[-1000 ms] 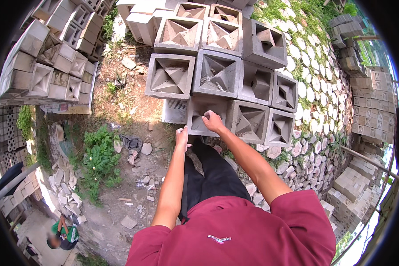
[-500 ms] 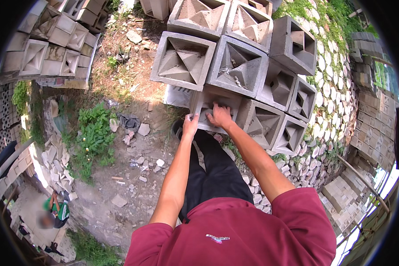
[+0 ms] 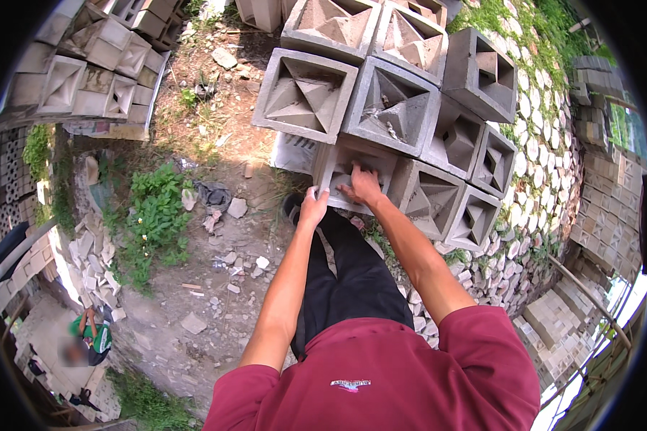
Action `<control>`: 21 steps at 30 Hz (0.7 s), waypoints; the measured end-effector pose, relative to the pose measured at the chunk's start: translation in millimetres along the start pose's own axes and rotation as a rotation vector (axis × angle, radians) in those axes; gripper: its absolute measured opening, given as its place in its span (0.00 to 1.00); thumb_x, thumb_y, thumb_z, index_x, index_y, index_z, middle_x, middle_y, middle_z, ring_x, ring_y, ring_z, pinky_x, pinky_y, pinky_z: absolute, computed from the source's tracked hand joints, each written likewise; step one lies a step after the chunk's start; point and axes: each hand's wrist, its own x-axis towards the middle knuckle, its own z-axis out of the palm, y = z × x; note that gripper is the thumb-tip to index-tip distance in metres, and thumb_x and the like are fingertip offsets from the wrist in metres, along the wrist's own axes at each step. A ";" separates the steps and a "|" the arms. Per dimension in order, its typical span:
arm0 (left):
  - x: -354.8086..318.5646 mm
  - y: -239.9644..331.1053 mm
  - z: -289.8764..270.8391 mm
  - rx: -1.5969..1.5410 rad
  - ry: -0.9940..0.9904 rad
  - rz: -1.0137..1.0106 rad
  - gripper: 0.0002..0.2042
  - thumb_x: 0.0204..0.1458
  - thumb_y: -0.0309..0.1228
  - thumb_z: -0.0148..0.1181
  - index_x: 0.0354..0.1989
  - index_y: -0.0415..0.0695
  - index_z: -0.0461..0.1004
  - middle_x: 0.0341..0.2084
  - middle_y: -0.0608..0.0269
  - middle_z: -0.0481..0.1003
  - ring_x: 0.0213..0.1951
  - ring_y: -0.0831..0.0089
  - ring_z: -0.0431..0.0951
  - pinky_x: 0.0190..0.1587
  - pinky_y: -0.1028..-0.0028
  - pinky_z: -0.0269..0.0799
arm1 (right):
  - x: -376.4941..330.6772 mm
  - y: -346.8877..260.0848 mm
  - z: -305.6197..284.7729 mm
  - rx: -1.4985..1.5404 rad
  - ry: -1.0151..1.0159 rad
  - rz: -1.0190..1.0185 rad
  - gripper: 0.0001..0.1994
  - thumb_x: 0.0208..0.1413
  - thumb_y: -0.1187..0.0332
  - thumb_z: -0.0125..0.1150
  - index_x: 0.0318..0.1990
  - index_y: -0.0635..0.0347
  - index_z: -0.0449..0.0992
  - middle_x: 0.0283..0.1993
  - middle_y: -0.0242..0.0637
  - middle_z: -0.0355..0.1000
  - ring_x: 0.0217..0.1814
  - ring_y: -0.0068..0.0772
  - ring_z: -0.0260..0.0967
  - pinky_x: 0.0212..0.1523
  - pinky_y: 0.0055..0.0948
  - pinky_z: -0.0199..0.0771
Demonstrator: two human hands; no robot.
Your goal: The person picks up concrete ventilation blocks and stacks them one by one onto an existing pile outdoors.
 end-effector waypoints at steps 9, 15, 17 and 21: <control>-6.8 1.5 -10.7 -0.046 -0.054 0.020 0.24 0.56 0.43 0.52 0.51 0.33 0.66 0.43 0.50 0.74 0.47 0.67 0.73 0.51 0.72 0.64 | 2.8 -0.4 -4.2 0.086 -0.038 0.041 0.47 0.41 0.46 0.65 0.59 0.73 0.52 0.37 0.56 0.73 0.47 0.57 0.68 0.56 0.54 0.53; -9.8 -17.9 -16.1 -0.081 0.006 0.005 0.29 0.53 0.48 0.53 0.51 0.32 0.66 0.44 0.42 0.73 0.49 0.57 0.73 0.51 0.66 0.66 | 3.6 -6.8 -9.9 0.136 -0.038 0.038 0.43 0.41 0.49 0.67 0.56 0.72 0.55 0.38 0.55 0.73 0.48 0.57 0.68 0.56 0.56 0.52; -8.2 -23.8 -13.7 -0.085 0.010 -0.002 0.29 0.52 0.48 0.53 0.52 0.33 0.65 0.45 0.41 0.72 0.49 0.56 0.73 0.52 0.66 0.66 | 4.3 -6.7 -11.0 0.151 -0.051 0.045 0.42 0.40 0.49 0.67 0.55 0.71 0.56 0.38 0.55 0.73 0.48 0.57 0.68 0.55 0.57 0.52; -11.2 -20.3 -8.6 -0.052 -0.027 0.001 0.28 0.54 0.42 0.55 0.56 0.33 0.61 0.46 0.47 0.72 0.49 0.66 0.72 0.52 0.70 0.65 | 5.6 -4.0 -9.7 0.133 -0.043 0.052 0.40 0.39 0.48 0.68 0.53 0.67 0.59 0.38 0.55 0.72 0.48 0.57 0.68 0.56 0.52 0.53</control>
